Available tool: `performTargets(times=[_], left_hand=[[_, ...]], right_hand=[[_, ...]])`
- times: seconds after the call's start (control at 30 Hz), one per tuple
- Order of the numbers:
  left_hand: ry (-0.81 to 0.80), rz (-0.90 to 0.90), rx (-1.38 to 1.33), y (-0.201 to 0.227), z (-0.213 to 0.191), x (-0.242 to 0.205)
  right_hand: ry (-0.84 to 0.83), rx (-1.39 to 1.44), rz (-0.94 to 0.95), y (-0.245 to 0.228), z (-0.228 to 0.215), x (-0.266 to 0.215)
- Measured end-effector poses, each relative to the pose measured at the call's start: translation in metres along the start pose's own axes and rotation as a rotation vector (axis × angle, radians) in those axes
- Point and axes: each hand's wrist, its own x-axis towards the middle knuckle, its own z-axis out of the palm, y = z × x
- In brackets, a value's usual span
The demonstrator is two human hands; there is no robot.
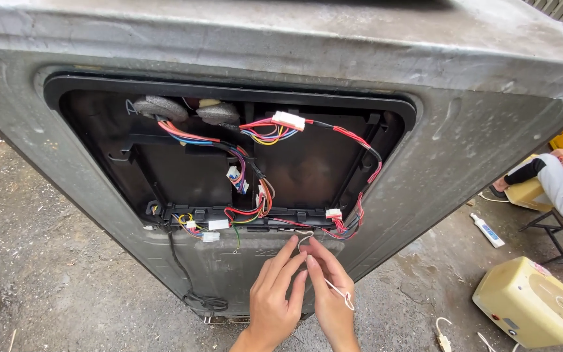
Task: Disconnecting and reconnecting electrical wire harnesses and connectors on the back panel of a refrigerator.
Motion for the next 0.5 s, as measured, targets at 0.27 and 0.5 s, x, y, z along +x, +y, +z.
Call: performTargets(times=[0.27,0.5], left_hand=[[-0.1,0.069,-0.048,0.006,-0.009,0.018],[-0.192,0.036,0.066,0.003,-0.004,0.012]], right_hand=[[0.001,-0.138,-0.115,-0.005,0.009,0.0],[0.026,-0.062,-0.016,-0.015,0.01,-0.003]])
